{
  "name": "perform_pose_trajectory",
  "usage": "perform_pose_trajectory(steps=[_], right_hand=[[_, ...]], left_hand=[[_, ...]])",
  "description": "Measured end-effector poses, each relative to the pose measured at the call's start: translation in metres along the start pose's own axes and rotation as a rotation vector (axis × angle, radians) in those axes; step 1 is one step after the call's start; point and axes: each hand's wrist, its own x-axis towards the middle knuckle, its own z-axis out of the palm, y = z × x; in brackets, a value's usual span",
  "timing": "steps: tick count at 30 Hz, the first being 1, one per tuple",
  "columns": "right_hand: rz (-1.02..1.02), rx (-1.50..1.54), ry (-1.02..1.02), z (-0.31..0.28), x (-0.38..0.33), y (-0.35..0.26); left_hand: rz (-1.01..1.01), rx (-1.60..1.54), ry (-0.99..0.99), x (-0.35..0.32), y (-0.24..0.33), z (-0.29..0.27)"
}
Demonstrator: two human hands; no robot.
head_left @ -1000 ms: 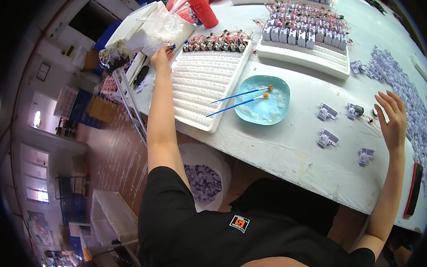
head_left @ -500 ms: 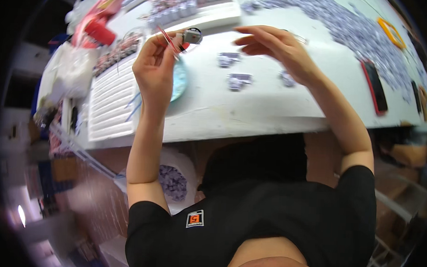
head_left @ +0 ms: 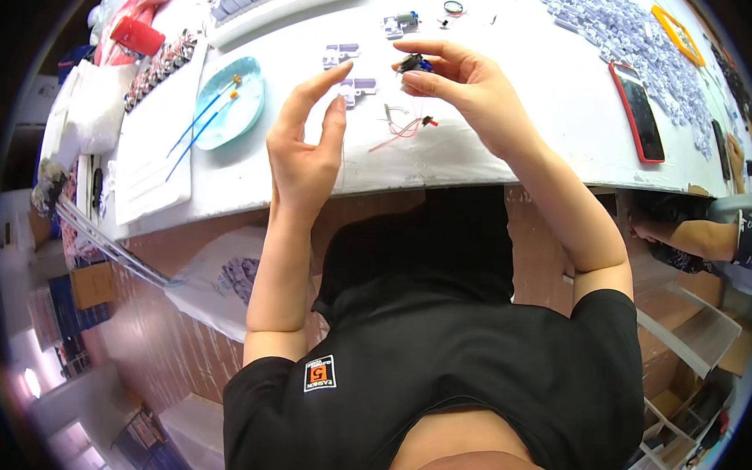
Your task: The person assembles small electronic components by hand, connecting wires to small motors and housing parts.
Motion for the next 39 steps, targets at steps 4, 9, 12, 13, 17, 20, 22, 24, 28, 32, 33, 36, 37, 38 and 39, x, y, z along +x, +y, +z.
perform_pose_trajectory(steps=[4, 9, 12, 13, 17, 20, 22, 24, 28, 32, 33, 36, 37, 38, 39], right_hand=[[-0.12, -0.484, 0.026, 0.01, -0.017, -0.001], [-0.262, -0.636, 0.071, 0.023, -0.034, 0.006], [-0.165, -0.583, 0.135, 0.031, -0.043, 0.005], [-0.085, -0.542, 0.175, 0.034, -0.045, 0.005], [-0.159, -0.278, 0.196, 0.02, -0.039, 0.026], [-0.172, -0.219, 0.22, 0.021, -0.035, 0.028], [-0.198, -0.138, 0.233, 0.025, -0.032, 0.024], [-0.169, -0.076, 0.225, 0.029, -0.029, 0.021], [-0.091, 0.096, 0.213, 0.03, -0.024, 0.022], [-0.057, 0.103, 0.215, 0.031, -0.017, 0.024], [-0.053, 0.11, 0.206, 0.032, -0.015, 0.023], [-0.057, 0.044, 0.185, 0.031, -0.009, 0.024], [-0.064, -0.029, 0.173, 0.03, -0.006, 0.024], [-0.067, -0.026, 0.169, 0.029, -0.002, 0.021], [-0.074, -0.07, 0.152, 0.028, 0.001, 0.017]], left_hand=[[-0.18, -0.131, -0.062, -0.006, 0.012, 0.011], [-0.317, -0.246, -0.136, -0.013, 0.007, 0.025], [-0.399, -0.373, -0.026, -0.016, 0.0, 0.026], [-0.423, -0.344, -0.044, -0.017, -0.001, 0.025], [-0.368, -0.234, -0.058, -0.021, 0.011, 0.026], [-0.126, -0.049, -0.123, -0.025, 0.007, 0.023], [-0.09, -0.037, -0.122, -0.023, 0.013, 0.025], [-0.121, -0.097, -0.131, -0.022, 0.014, 0.024], [-0.079, -0.059, -0.077, -0.019, 0.013, 0.021], [-0.042, 0.086, -0.081, -0.012, 0.012, 0.014], [-0.048, 0.088, -0.087, -0.01, 0.011, 0.013], [-0.018, 0.097, -0.123, -0.002, 0.017, 0.009], [-0.015, 0.101, -0.121, 0.001, 0.017, 0.007], [0.012, 0.127, -0.13, 0.006, 0.015, 0.005], [0.038, 0.152, -0.14, 0.01, 0.012, 0.004]])
